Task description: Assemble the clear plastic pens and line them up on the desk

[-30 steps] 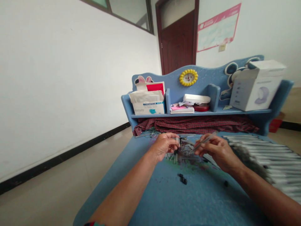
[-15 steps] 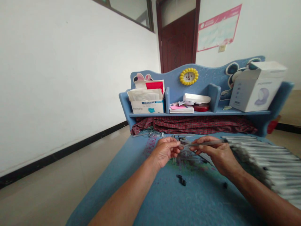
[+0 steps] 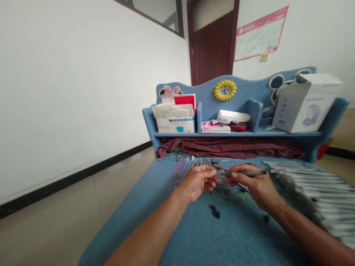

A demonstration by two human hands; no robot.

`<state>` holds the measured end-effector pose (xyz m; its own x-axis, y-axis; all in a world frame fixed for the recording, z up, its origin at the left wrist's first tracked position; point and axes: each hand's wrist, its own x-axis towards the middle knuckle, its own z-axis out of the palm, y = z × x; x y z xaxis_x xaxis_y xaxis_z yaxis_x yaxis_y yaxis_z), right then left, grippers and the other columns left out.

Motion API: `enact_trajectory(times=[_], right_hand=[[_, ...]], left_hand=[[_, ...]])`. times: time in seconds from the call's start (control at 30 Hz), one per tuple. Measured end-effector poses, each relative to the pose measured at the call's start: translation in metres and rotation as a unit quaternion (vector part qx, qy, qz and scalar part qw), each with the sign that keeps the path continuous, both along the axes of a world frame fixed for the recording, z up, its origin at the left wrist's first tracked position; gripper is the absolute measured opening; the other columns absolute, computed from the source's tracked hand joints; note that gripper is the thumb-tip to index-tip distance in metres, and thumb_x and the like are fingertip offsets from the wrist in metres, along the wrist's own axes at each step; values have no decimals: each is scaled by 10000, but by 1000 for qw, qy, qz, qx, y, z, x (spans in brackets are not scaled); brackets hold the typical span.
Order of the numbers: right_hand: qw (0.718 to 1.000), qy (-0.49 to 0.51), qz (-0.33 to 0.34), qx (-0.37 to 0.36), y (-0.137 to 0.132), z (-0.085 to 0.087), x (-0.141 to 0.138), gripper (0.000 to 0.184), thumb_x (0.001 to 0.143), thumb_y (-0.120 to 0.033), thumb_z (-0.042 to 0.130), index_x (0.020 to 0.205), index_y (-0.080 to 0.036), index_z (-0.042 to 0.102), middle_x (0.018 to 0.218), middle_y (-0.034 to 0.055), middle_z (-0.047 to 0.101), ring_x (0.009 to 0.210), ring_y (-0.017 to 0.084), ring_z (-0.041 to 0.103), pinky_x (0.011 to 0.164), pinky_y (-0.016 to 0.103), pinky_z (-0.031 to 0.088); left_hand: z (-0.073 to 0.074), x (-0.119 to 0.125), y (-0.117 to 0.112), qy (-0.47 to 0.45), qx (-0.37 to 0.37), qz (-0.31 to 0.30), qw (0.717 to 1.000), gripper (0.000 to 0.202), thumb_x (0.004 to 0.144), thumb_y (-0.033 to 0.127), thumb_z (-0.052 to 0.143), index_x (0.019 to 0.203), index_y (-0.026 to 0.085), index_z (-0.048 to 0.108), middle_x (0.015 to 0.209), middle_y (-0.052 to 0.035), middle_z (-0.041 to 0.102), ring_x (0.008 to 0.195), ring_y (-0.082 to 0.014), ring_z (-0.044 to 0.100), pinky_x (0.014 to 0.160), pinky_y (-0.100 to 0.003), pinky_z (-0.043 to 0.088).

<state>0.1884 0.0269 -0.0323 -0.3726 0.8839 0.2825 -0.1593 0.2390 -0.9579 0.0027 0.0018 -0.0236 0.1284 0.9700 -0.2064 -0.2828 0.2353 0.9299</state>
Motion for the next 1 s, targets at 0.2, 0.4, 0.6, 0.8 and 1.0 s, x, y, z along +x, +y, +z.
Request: enact_trajectory(times=[0.2,0.4,0.6,0.8,1.0], right_hand=[[995,73,40,-57,-1,3,-1,199,691,-304,703,804,-150,649,611,44,678,529,162,624,547,275,477],[988,118,34,-93,-7,3,-7,198,659,-288,727,771,-150,639,695,62,693,554,176,646,545,275,486],[984,137,23,-113,-9,0,-11,221,639,-284,743,777,-148,636,690,65,697,561,195,657,544,286,493],[984,135,21,-112,-6,-4,-13,235,648,-280,742,802,-140,635,692,73,700,567,203,661,547,294,500],[986,137,12,-92,-9,-6,-15,227,663,-275,732,799,-132,618,648,58,688,566,199,659,555,301,508]], left_hand=[[-3,3,-4,-50,11,-5,999,151,698,219,665,737,135,545,565,-20,631,391,-76,521,396,-176,408],[-1,10,-8,-91,13,34,995,130,692,173,656,696,135,533,536,-11,613,373,-65,500,376,-161,397],[1,14,-11,-89,13,65,994,97,702,148,631,680,133,538,521,-5,599,363,-62,488,357,-159,392],[-3,15,-10,-84,20,73,994,79,702,145,626,683,130,551,526,-5,601,373,-69,497,358,-169,412],[-4,16,-11,-83,13,80,993,82,691,135,626,666,130,548,526,-7,604,376,-65,496,360,-165,412]])
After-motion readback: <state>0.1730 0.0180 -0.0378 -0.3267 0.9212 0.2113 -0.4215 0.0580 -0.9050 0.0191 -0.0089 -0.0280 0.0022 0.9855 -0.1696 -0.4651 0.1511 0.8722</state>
